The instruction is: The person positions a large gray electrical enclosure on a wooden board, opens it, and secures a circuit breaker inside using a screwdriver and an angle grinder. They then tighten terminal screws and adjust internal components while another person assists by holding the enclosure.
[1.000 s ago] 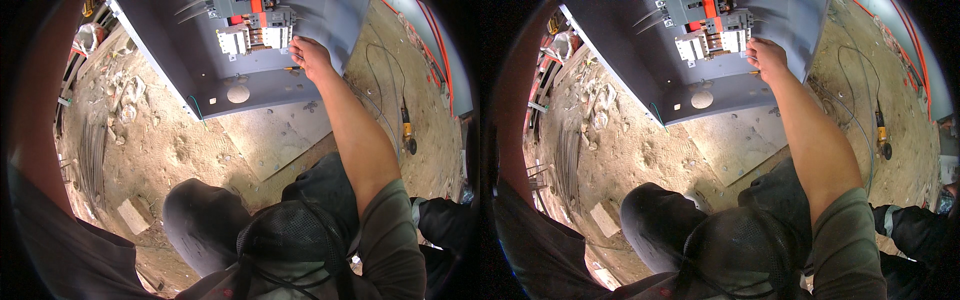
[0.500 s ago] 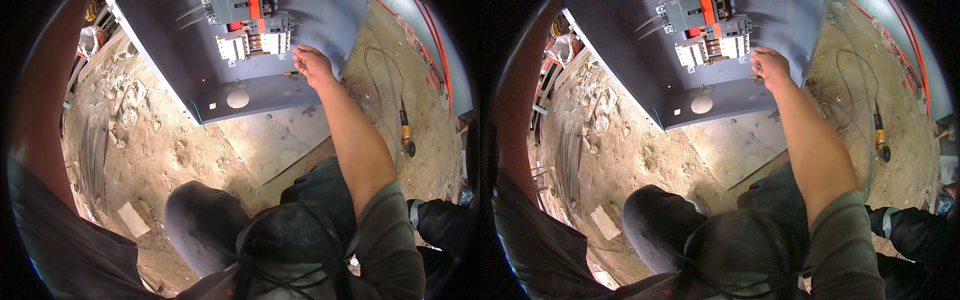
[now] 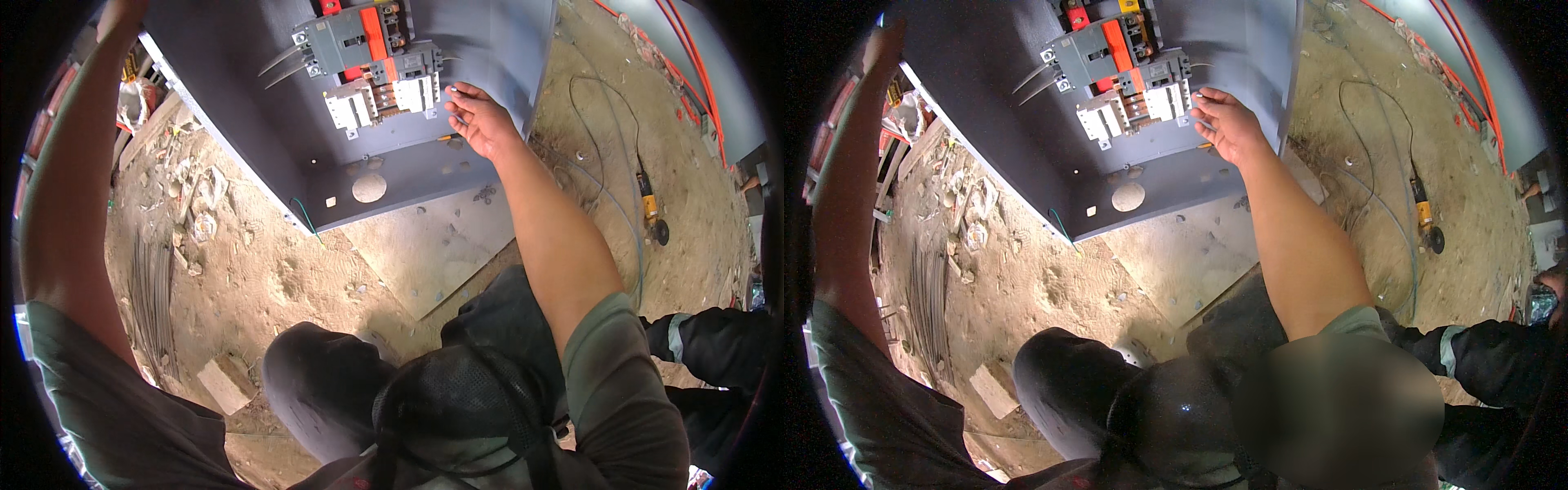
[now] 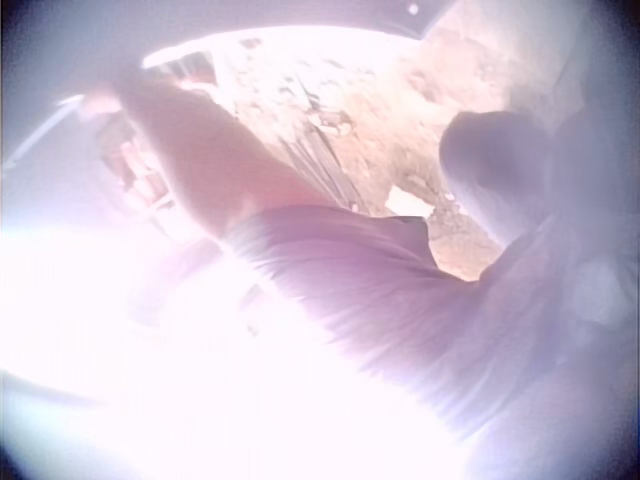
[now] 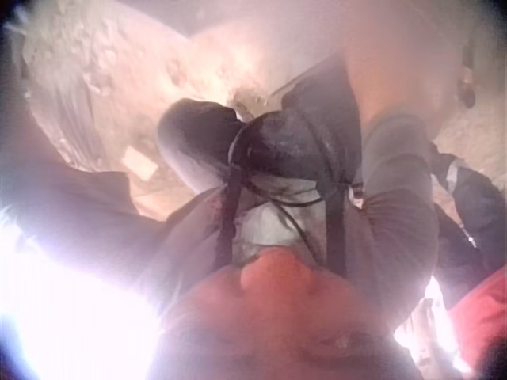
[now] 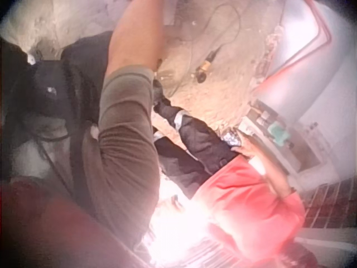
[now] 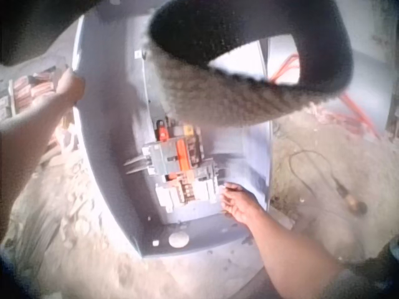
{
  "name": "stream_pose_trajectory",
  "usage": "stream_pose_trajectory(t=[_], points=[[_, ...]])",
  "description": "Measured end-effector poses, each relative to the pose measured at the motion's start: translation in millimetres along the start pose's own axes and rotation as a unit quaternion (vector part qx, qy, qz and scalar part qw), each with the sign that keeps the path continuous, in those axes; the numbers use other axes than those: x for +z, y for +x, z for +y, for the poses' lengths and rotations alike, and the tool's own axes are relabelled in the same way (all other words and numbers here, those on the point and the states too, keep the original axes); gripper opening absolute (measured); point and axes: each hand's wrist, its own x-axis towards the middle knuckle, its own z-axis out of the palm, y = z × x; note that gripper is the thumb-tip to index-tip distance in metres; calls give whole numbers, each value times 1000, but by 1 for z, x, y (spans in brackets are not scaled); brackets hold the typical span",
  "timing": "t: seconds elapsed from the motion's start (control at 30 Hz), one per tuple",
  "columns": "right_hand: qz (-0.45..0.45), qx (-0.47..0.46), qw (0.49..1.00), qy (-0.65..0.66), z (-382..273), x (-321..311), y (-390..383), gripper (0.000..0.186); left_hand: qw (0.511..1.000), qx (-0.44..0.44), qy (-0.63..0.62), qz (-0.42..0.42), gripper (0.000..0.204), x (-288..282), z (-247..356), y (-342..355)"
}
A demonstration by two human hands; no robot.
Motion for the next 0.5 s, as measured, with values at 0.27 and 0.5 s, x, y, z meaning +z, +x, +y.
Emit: stream_pose_trajectory(t=[0.27, 0.5], points=[[-160, -30, 983, 81, -32, 40, -16, 21, 965, -152, -213, 16, 54, -53, 38, -52], [-223, -43, 968, 107, -47, 54, -25, 22, 961, -173, -217, 2, 54, -80, 45, -59]])
